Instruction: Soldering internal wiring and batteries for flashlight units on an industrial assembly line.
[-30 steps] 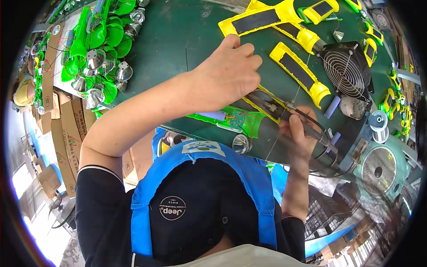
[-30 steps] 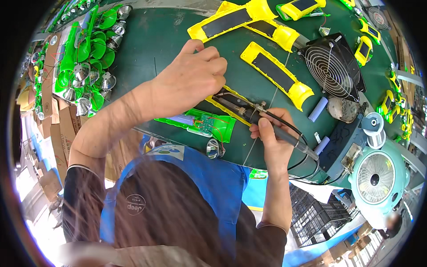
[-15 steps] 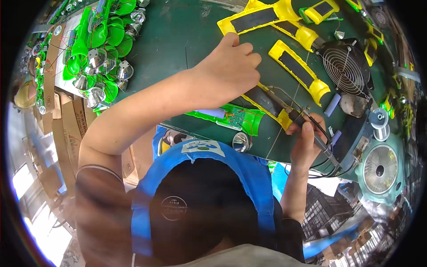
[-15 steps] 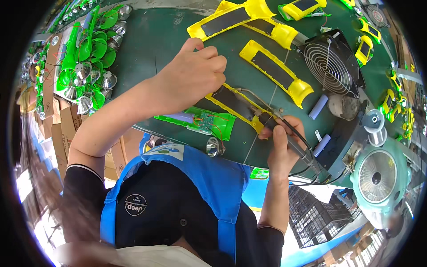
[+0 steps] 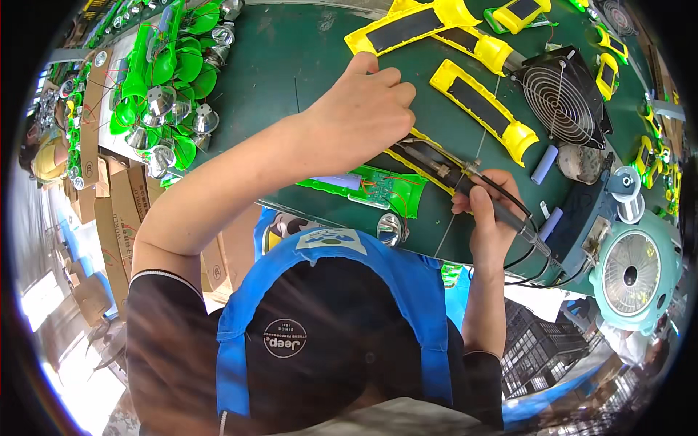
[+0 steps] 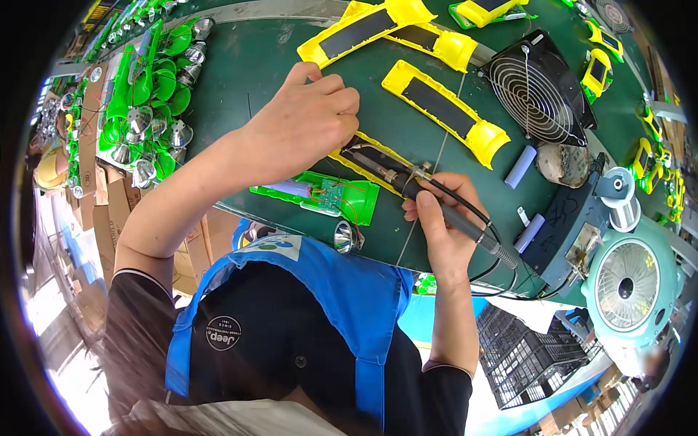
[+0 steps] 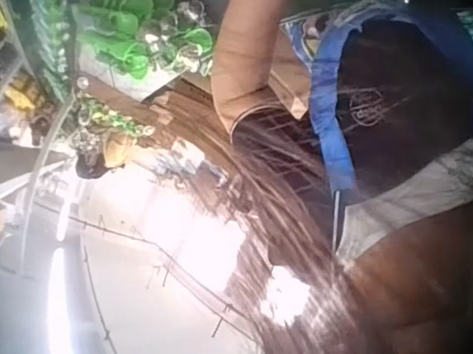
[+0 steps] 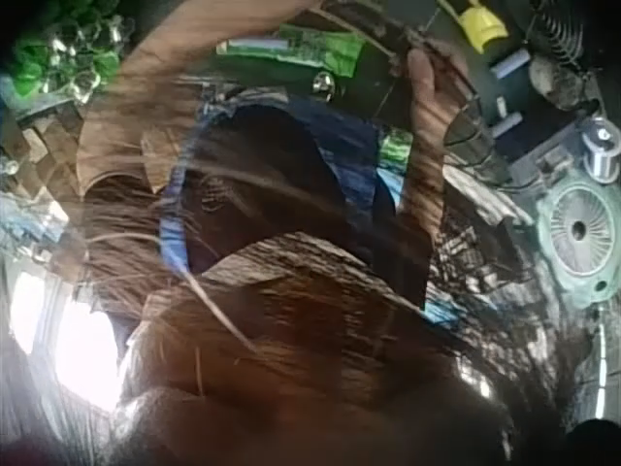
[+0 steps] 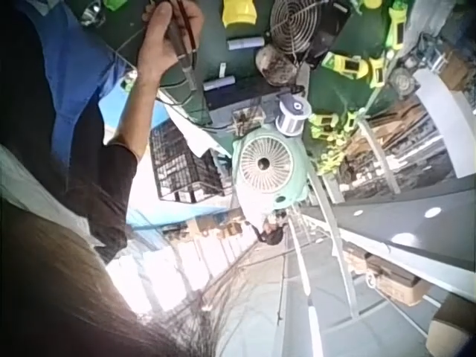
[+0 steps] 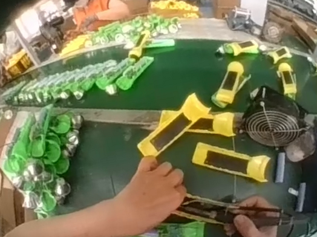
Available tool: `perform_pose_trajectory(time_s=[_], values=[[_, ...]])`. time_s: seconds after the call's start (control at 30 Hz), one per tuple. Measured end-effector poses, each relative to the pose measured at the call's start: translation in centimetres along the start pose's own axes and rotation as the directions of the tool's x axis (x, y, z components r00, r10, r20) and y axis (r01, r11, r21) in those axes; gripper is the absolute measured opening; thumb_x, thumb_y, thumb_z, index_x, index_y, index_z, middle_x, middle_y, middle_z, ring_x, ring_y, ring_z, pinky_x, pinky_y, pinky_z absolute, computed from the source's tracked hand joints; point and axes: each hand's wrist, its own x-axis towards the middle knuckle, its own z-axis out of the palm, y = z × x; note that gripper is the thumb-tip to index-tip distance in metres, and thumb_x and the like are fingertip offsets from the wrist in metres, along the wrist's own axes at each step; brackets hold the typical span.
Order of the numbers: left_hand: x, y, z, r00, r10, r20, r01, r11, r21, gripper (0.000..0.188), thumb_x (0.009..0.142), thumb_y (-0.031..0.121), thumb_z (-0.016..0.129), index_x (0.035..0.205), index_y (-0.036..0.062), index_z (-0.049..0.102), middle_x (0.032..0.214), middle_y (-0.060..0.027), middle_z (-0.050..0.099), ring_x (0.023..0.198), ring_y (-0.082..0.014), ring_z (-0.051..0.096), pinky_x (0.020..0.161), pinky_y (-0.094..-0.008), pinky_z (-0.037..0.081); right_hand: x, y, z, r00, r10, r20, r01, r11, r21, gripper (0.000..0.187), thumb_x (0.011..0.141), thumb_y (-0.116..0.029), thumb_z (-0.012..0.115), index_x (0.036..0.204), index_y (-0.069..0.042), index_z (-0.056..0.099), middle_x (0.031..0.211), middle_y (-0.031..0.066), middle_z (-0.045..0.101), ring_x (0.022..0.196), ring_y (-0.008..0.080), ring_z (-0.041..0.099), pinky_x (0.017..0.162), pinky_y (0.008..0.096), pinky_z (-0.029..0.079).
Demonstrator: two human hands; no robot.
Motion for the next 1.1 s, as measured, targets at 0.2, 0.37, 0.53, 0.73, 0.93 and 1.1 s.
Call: perform_pose_trajectory(time_s=[0.2,0.37,0.53,0.73,0.93,1.1], values=[[0.1,0.1,0.0,1.0,-0.002,0.015,0.003,1.0,-0.01,0.004,0.075,0.009,0.062,0.074,0.0107,0.065,0.083,-0.0009,0.053,0.091,-0.0164,0.051,0.088,-0.0361,0.035,-0.6,1.4,-1.0,0.988,-0.131,-0.083,0.138,0.986,0.093,0.024,0.089,-0.012,0.065,0.103,0.003,0.053,0.077,0.0136,0.066,0.065,0.0154,0.063,0.062,0.0268,0.054],[0.0,0.1,-0.1,1.0,-0.008,0.017,0.008,1.0,-0.009,0.004,0.075,0.008,0.062,0.074,0.0106,0.065,0.083,-0.001,0.053,0.091,-0.0166,0.051,0.088,-0.0361,0.035,-0.2,0.0,0.1,1.0,0.002,-0.018,-0.002,1.0,-0.01,0.02,0.088,-0.01,0.066,0.1,0.003,0.056,0.08,0.0116,0.066,0.067,0.0134,0.064,0.063,0.0253,0.054],[-0.1,0.2,-0.2,1.0,-0.019,0.022,0.019,1.0,0.001,0.005,0.075,0.007,0.061,0.075,0.0103,0.065,0.084,-0.0011,0.053,0.091,-0.0168,0.051,0.088,-0.0362,0.035,0.2,-0.1,0.4,0.999,0.034,0.022,-0.032,0.998,-0.058,0.018,0.087,-0.007,0.067,0.099,0.003,0.057,0.079,0.0104,0.066,0.068,0.0112,0.063,0.061,0.0228,0.052],[-0.2,0.1,0.0,1.0,-0.015,0.006,0.015,0.999,-0.03,0.006,0.074,0.007,0.061,0.077,0.0099,0.065,0.084,-0.0015,0.052,0.092,-0.0169,0.051,0.09,-0.036,0.035,0.2,-0.3,0.8,1.0,0.029,0.0,-0.029,0.995,-0.094,0.018,0.086,-0.006,0.067,0.098,0.003,0.058,0.078,0.0103,0.066,0.067,0.0113,0.063,0.06,0.0224,0.052],[0.0,0.1,-0.3,0.998,-0.02,0.058,0.021,1.0,-0.009,0.006,0.074,0.008,0.061,0.077,0.0105,0.066,0.085,-0.0016,0.052,0.093,-0.0164,0.051,0.09,-0.0365,0.035,-0.2,-0.3,0.4,0.999,-0.002,-0.037,-0.001,0.996,-0.088,0.017,0.086,-0.003,0.065,0.099,0.004,0.056,0.08,0.0107,0.066,0.067,0.0129,0.064,0.062,0.0249,0.054],[-0.1,0.1,0.2,1.0,-0.009,0.014,0.009,1.0,-0.003,0.003,0.073,0.009,0.062,0.075,0.0105,0.065,0.084,-0.0014,0.051,0.092,-0.0166,0.051,0.089,-0.0366,0.035,-1.5,1.4,-1.6,0.952,-0.194,-0.237,0.19,0.981,-0.039,0.028,0.09,-0.018,0.066,0.103,0.002,0.052,0.079,0.0132,0.065,0.067,0.0178,0.064,0.064,0.0284,0.052]])
